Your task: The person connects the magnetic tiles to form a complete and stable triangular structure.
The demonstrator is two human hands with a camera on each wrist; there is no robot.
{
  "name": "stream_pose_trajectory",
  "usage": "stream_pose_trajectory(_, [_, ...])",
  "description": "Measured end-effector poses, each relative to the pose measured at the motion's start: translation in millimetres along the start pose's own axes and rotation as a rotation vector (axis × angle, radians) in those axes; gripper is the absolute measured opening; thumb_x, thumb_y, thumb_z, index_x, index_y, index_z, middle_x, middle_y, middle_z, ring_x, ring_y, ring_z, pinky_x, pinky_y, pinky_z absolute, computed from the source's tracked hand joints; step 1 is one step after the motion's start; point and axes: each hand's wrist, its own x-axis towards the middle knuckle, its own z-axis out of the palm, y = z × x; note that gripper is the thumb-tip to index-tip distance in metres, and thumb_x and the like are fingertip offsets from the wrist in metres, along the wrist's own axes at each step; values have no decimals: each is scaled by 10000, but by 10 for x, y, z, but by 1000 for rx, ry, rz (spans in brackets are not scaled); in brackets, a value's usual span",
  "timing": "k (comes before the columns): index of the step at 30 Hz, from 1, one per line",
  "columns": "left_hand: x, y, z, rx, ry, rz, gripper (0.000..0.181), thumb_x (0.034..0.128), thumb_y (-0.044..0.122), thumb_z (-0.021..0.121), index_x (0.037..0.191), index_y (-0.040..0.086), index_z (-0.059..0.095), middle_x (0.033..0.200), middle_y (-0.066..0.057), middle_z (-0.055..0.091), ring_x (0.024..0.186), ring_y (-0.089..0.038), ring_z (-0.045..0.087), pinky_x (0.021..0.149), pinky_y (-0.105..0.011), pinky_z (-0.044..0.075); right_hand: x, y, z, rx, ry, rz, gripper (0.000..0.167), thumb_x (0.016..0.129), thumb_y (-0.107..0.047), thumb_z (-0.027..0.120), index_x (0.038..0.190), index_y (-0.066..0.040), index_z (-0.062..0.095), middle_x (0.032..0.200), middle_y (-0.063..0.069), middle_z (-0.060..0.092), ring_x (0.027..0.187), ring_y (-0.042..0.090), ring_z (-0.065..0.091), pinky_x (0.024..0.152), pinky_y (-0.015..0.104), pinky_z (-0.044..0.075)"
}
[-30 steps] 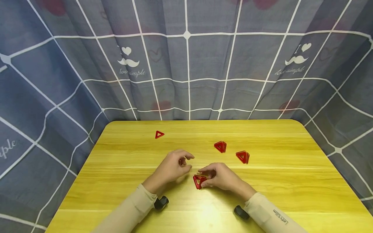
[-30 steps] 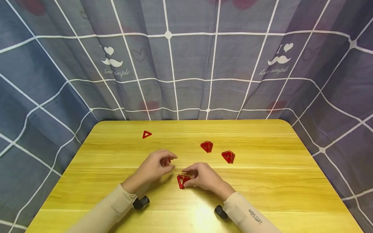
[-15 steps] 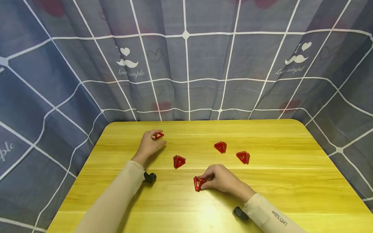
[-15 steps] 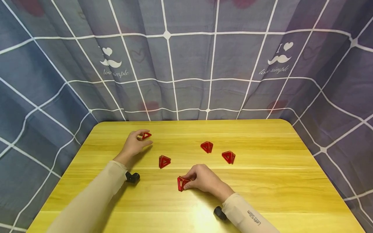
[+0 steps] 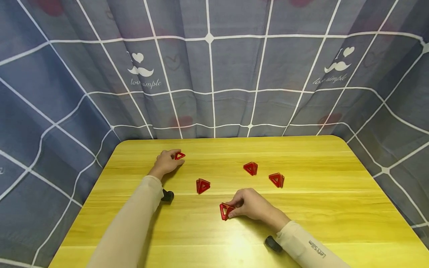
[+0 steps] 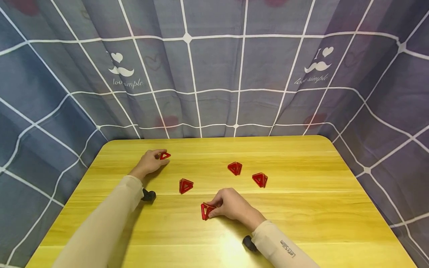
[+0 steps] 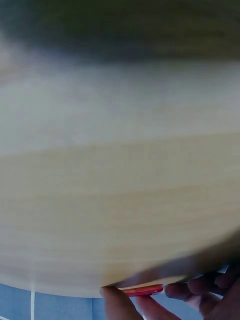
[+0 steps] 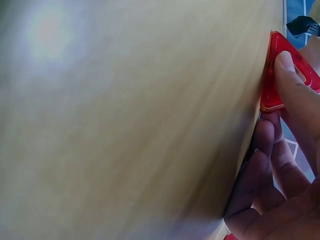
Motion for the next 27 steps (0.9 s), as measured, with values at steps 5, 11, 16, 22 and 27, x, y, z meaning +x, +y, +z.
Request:
stream_pose_trajectory(5, [1, -43, 1, -50, 5, -18, 463, 952, 290, 700, 1357, 81, 617, 1265, -205, 584, 1165, -377, 515, 1029, -513, 390, 2, 7, 16, 1, -2, 12, 267, 761, -195, 893, 1006, -117, 819, 823, -127, 654, 707, 61, 544, 628, 269, 479])
stream_pose_trajectory(11, [-40, -54, -42, -52, 23, -37, 432, 920, 310, 744, 1267, 71, 650, 1086, -132, 610, 981, -304, 550, 908, -450, 447, 13, 25, 27, -18, 1, 17, 255, 757, -213, 896, 988, -130, 824, 825, -137, 659, 716, 56, 552, 635, 275, 483])
stream_pose_trajectory(16, [-55, -62, -64, -42, 23, -54, 441, 902, 348, 763, 1227, 74, 647, 982, -99, 572, 884, -275, 520, 793, -387, 430, 11, 31, 17, -26, 0, 19, 250, 757, -222, 897, 982, -140, 826, 822, -143, 661, 715, 52, 553, 636, 275, 481])
stream_pose_trajectory(22, [-61, -116, -78, -28, 41, 2, 428, 887, 316, 783, 1190, 46, 648, 1038, -143, 580, 927, -301, 524, 838, -430, 448, 7, 16, 9, -16, -9, 18, 270, 763, -219, 890, 1005, -122, 820, 847, -123, 679, 748, 45, 575, 659, 269, 485])
stream_pose_trajectory(27, [-66, -137, -95, -15, 50, 45, 413, 874, 286, 787, 1168, 27, 657, 1120, -172, 616, 1009, -331, 543, 929, -485, 446, 5, 12, 7, -15, -6, 22, 273, 769, -214, 885, 1015, -116, 817, 856, -118, 679, 760, 46, 580, 670, 271, 487])
